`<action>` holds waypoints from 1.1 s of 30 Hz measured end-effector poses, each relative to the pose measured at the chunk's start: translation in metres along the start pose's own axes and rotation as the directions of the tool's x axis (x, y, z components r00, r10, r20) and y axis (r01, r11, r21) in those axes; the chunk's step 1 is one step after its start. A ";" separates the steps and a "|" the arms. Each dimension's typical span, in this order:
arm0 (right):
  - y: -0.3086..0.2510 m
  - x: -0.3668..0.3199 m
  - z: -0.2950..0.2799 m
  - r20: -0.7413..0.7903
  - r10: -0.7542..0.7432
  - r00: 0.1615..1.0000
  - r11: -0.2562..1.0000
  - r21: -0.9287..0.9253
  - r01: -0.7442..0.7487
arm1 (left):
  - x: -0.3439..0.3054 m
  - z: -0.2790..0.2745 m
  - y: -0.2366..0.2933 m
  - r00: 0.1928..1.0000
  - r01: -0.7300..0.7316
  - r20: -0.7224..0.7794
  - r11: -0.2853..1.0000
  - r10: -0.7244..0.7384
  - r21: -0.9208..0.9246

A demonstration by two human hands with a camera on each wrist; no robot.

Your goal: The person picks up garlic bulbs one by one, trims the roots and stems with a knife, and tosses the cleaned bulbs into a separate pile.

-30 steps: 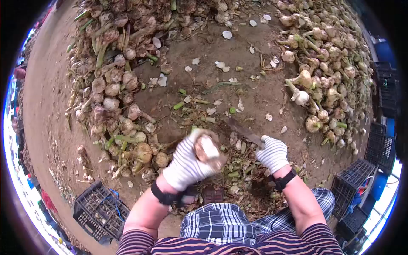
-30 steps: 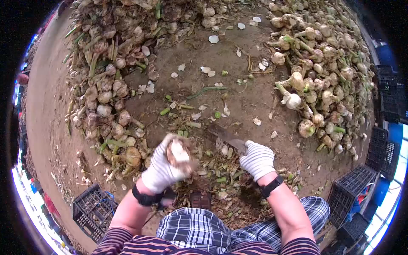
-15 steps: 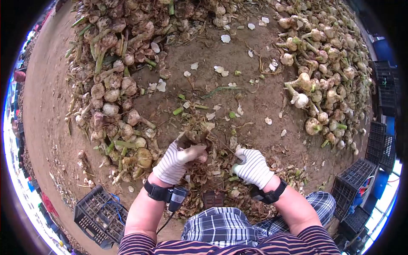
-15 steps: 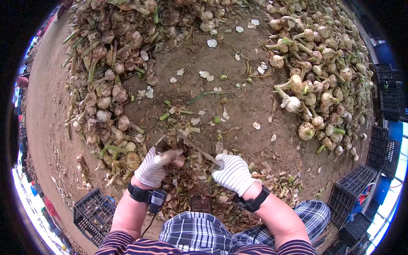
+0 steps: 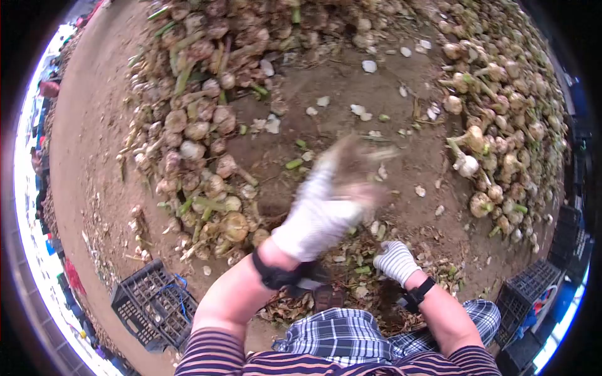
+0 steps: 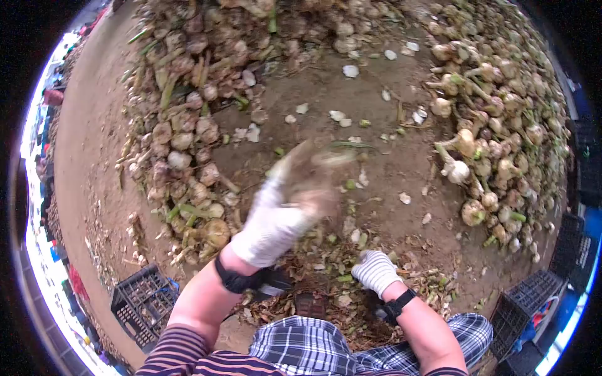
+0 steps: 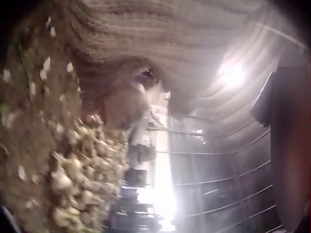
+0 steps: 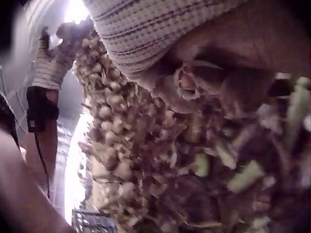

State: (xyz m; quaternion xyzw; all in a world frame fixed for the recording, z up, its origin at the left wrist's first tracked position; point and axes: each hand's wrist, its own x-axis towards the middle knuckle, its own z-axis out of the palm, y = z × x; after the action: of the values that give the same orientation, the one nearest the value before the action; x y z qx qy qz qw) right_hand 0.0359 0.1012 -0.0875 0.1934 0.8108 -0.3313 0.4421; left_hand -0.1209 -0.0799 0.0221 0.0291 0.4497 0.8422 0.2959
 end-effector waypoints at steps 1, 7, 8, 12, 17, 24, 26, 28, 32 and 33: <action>0.001 0.011 0.009 -0.029 0.026 0.999 0.984 0.178 -0.020 | 0.012 0.021 0.006 0.979 0.002 0.198 0.982 0.035 -0.186; -0.012 -0.009 -0.039 -0.331 -0.075 0.941 0.980 0.151 0.131 | 0.038 -0.078 0.077 0.864 0.490 -0.488 -0.423 0.122 0.762; 0.003 -0.006 -0.037 -0.337 -0.035 0.941 0.953 0.272 0.133 | 0.027 -0.118 0.075 0.742 0.608 -0.665 -0.497 0.079 0.619; 0.003 -0.008 -0.025 -0.278 0.090 0.956 0.883 0.466 0.053 | 0.014 -0.172 0.055 0.665 0.595 -0.744 -0.554 -0.067 0.582; -0.002 0.002 -0.019 -0.257 -0.100 0.961 0.947 0.270 0.171 | 0.035 -0.117 -0.015 0.866 0.487 -0.490 -0.386 0.097 0.784; -0.036 -0.031 -0.060 -0.427 -0.240 0.872 0.969 -0.156 0.191 | 0.018 -0.115 -0.065 0.915 0.206 -0.394 0.739 0.088 0.642; -0.049 -0.035 -0.071 -0.416 -0.387 0.823 0.914 -0.292 0.282 | 0.005 -0.089 -0.063 0.949 0.149 -0.313 0.821 0.038 0.551; -0.057 -0.038 -0.077 -0.381 -0.420 0.824 0.893 -0.334 0.301 | -0.007 -0.065 -0.058 0.967 0.108 -0.205 0.973 -0.150 -0.202; -0.067 -0.046 -0.077 -0.311 -0.472 0.825 0.859 -0.372 0.352 | -0.018 -0.041 -0.033 0.981 0.195 -0.108 0.829 -0.162 0.524; -0.068 -0.047 -0.075 -0.282 -0.474 0.834 0.854 -0.376 0.359 | -0.020 -0.046 -0.038 0.980 0.197 -0.110 0.827 -0.164 0.526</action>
State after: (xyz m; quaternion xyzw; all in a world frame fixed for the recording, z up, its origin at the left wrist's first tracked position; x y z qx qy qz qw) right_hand -0.0246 0.1053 0.0066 -0.0033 0.9424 -0.2483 0.2242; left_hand -0.1007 -0.1082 -0.0304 0.0426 0.6756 0.6525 0.3407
